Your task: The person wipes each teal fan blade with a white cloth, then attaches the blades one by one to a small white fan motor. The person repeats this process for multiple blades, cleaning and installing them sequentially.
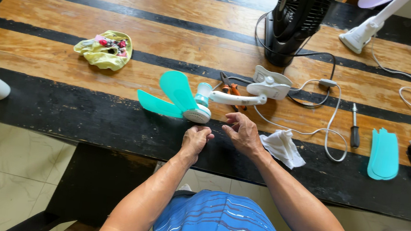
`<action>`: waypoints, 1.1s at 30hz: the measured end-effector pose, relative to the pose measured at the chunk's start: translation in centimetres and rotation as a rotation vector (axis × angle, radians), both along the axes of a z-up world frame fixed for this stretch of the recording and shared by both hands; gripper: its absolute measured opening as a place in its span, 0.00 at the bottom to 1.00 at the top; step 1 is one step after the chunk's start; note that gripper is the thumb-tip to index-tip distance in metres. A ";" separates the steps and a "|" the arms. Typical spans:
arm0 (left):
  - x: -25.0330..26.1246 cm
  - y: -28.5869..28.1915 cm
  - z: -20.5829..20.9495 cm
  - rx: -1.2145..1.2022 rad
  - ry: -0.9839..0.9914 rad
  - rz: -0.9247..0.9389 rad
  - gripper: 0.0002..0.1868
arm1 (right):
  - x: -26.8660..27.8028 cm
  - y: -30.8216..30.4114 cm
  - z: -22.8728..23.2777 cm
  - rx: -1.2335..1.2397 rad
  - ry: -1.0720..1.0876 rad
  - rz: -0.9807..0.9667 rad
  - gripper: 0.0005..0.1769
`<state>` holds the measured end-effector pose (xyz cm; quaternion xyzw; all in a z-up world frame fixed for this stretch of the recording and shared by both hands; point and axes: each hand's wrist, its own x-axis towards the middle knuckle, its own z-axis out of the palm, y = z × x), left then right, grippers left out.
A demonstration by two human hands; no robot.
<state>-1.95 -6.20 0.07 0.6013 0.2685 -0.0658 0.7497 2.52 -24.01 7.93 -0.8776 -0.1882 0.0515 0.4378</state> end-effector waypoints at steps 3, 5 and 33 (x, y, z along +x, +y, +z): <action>0.2 -2.8 0.1 0.053 -0.030 -0.029 0.14 | -0.3 -2.1 0.2 0.046 -0.046 0.011 0.21; 0.4 -5.2 0.7 0.100 -0.046 -0.054 0.13 | -0.3 -4.0 0.6 0.055 -0.061 0.010 0.19; 4.7 -37.3 5.9 0.757 -0.333 -0.607 0.15 | -3.3 -44.4 -4.8 -0.181 -0.188 -1.001 0.22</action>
